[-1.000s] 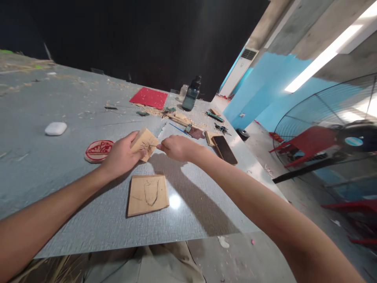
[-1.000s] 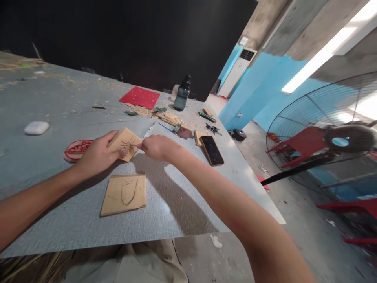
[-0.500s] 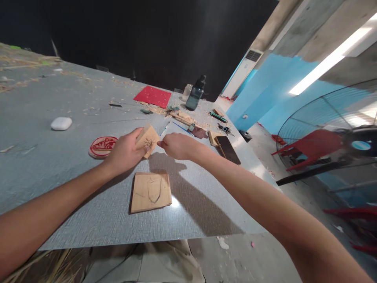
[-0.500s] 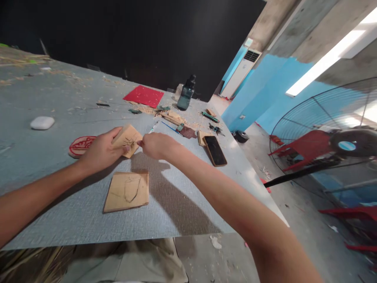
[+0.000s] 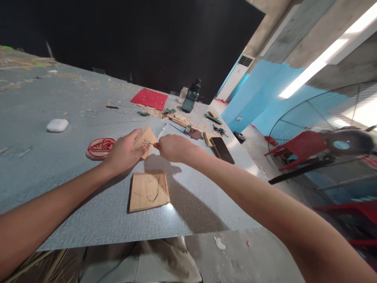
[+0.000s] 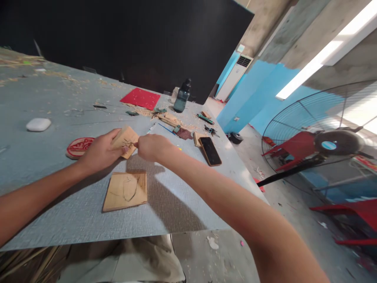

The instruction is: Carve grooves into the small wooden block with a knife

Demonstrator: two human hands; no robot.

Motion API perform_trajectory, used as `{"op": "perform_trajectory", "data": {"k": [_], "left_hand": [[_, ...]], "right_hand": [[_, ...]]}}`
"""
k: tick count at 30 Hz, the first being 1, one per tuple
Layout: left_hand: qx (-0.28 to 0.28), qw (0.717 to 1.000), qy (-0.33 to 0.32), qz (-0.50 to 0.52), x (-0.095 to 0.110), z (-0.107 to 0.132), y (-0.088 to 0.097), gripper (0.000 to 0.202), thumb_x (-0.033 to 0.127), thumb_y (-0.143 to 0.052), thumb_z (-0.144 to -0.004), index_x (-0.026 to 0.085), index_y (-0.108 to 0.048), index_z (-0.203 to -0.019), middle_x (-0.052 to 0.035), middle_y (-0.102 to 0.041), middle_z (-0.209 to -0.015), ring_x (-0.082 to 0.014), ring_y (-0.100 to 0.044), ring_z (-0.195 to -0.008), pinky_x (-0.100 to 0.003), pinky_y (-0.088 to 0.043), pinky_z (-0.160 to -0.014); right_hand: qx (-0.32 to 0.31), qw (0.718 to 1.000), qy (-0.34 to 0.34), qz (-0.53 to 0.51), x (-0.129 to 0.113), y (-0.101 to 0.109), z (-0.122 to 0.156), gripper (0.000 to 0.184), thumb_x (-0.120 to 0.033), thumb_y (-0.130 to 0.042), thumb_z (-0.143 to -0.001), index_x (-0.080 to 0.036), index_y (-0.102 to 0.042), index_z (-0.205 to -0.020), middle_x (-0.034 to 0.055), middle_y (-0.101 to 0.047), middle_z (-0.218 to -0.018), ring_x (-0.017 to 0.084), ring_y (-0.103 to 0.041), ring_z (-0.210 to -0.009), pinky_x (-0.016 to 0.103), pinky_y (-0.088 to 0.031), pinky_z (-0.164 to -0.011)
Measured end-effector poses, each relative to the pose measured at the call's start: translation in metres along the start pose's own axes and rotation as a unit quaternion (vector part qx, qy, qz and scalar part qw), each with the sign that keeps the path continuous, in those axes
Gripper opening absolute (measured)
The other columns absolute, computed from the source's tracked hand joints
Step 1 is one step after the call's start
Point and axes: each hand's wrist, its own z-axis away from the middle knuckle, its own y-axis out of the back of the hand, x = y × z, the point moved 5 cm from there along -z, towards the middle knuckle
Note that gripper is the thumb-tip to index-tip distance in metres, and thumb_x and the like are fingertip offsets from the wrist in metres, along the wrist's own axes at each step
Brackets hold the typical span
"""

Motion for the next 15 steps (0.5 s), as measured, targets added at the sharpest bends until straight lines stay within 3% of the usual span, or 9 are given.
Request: {"op": "perform_trajectory", "data": {"k": [4, 9, 15], "left_hand": [[-0.007, 1.0, -0.023, -0.02, -0.006, -0.005, -0.001, 0.037, 0.04, -0.065, -0.082, 0.023, -0.066, -0.115, -0.0053, -0.077, -0.106, -0.0275, -0.071, -0.09, -0.034, -0.049, -0.076], [-0.017, 0.999, -0.03, -0.02, -0.008, -0.01, 0.001, 0.043, 0.043, -0.065, -0.079, 0.02, -0.066, -0.116, -0.0084, -0.077, -0.109, -0.03, -0.072, -0.094, -0.037, -0.051, -0.08], [-0.046, 0.997, -0.047, 0.038, -0.006, -0.014, 0.004, 0.045, 0.04, -0.068, -0.077, 0.019, -0.067, -0.117, -0.0067, -0.078, -0.111, -0.0295, -0.072, -0.099, -0.037, -0.053, -0.086]], "right_hand": [[-0.005, 0.999, 0.024, -0.031, 0.013, -0.012, -0.008, 0.052, -0.04, -0.035, -0.115, -0.01, -0.078, -0.112, 0.0223, -0.08, -0.112, 0.03, -0.076, -0.104, 0.035, -0.048, -0.082], [0.0, 0.996, 0.046, -0.072, 0.027, -0.028, -0.018, 0.058, -0.045, -0.031, -0.116, -0.014, -0.077, -0.101, 0.0155, -0.08, -0.099, 0.022, -0.069, -0.083, 0.032, -0.037, -0.071], [0.02, 0.997, 0.055, -0.056, 0.033, -0.036, -0.018, 0.054, -0.045, -0.034, -0.116, -0.015, -0.076, -0.1, 0.0118, -0.078, -0.095, 0.02, -0.064, -0.08, 0.033, -0.03, -0.069]]}}
